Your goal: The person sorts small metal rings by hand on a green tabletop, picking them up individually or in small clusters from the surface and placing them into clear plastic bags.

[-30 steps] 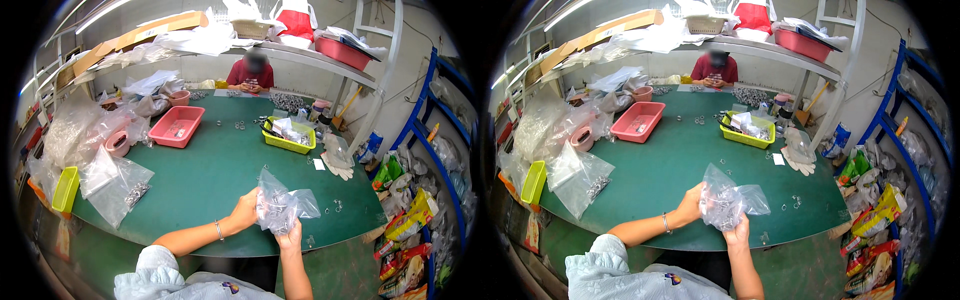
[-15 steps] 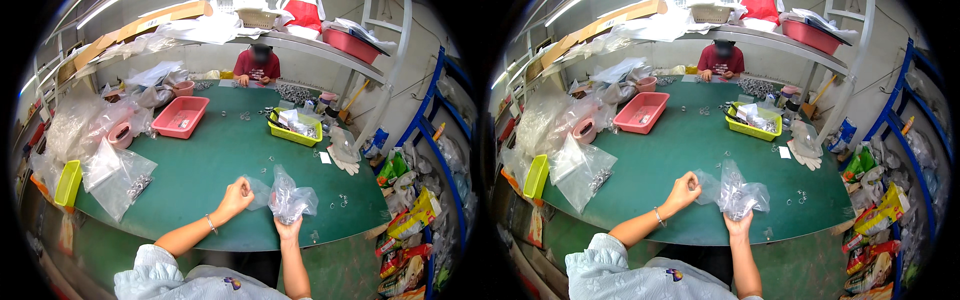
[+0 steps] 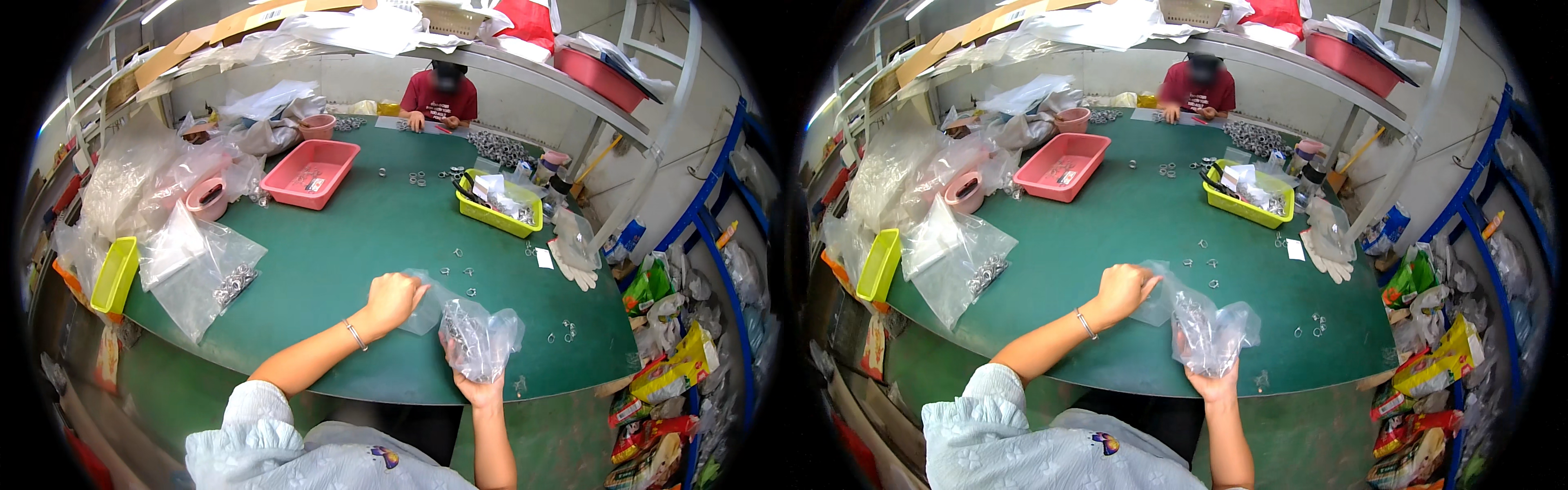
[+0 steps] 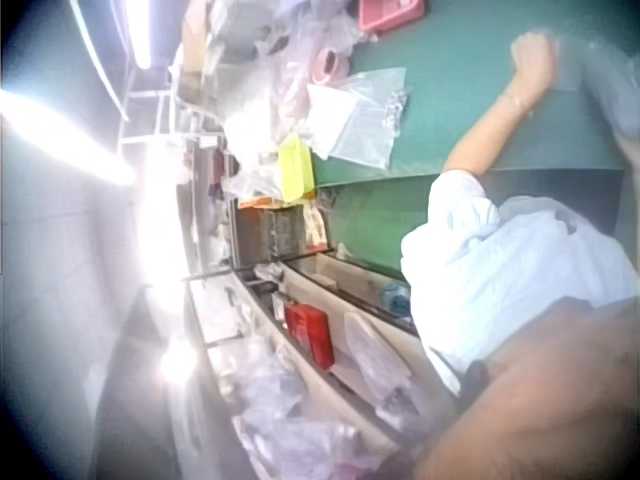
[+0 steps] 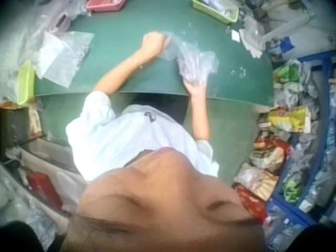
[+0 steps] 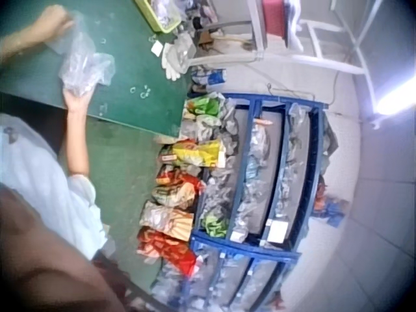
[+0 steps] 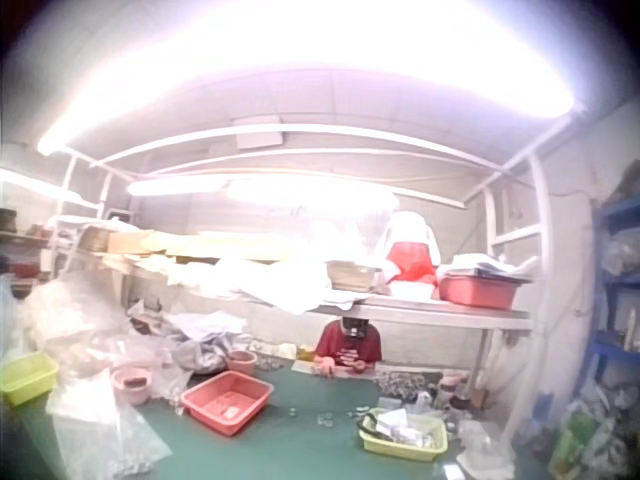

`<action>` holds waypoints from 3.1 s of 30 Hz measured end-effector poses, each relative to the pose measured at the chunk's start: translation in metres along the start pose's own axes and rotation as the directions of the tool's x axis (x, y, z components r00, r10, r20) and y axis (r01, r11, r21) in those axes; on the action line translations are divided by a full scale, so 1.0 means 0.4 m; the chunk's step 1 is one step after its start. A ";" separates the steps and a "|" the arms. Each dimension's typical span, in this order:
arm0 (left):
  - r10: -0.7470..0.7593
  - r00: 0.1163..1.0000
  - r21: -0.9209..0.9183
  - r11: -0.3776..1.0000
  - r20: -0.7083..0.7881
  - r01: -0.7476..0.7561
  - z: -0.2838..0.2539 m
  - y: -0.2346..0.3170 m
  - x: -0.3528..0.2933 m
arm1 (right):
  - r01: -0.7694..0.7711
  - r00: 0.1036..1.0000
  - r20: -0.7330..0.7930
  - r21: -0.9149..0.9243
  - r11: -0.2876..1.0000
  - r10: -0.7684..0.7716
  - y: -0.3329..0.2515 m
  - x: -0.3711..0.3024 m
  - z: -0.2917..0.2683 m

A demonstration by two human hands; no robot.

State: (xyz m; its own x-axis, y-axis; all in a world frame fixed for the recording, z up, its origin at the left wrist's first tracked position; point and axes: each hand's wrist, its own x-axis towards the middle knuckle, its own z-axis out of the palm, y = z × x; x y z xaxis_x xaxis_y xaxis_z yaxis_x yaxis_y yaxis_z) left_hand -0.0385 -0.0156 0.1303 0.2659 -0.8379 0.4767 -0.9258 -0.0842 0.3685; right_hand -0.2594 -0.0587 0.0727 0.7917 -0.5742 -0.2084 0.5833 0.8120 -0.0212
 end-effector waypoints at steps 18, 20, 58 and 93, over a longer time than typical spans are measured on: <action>-0.294 0.917 -0.737 0.549 0.270 0.393 0.019 -0.003 0.033 | -0.096 0.992 -0.079 0.030 0.995 0.098 0.005 -0.057 0.122; -0.285 0.906 -0.777 0.472 0.313 0.417 0.017 -0.006 0.031 | -0.169 0.981 -0.079 0.121 0.978 0.179 0.004 -0.055 0.162; -0.224 0.814 -0.744 -0.581 0.536 0.330 0.043 -0.285 -0.060 | -0.177 0.982 -0.010 -0.369 0.912 0.186 -0.064 0.224 0.184; -0.276 0.947 -0.325 0.922 -0.166 0.211 0.053 -0.175 -0.187 | 0.414 0.860 0.444 -0.313 -0.855 0.253 0.159 0.385 0.019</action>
State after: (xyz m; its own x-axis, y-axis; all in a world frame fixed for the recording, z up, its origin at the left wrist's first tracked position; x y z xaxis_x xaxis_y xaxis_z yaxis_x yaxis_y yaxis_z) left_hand 0.0007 0.0414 0.0520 0.5517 -0.6802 0.4826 -0.7100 -0.0793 0.6998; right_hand -0.0988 -0.0964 0.0468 0.9088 -0.3345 0.2496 -0.2280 -0.8988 -0.3745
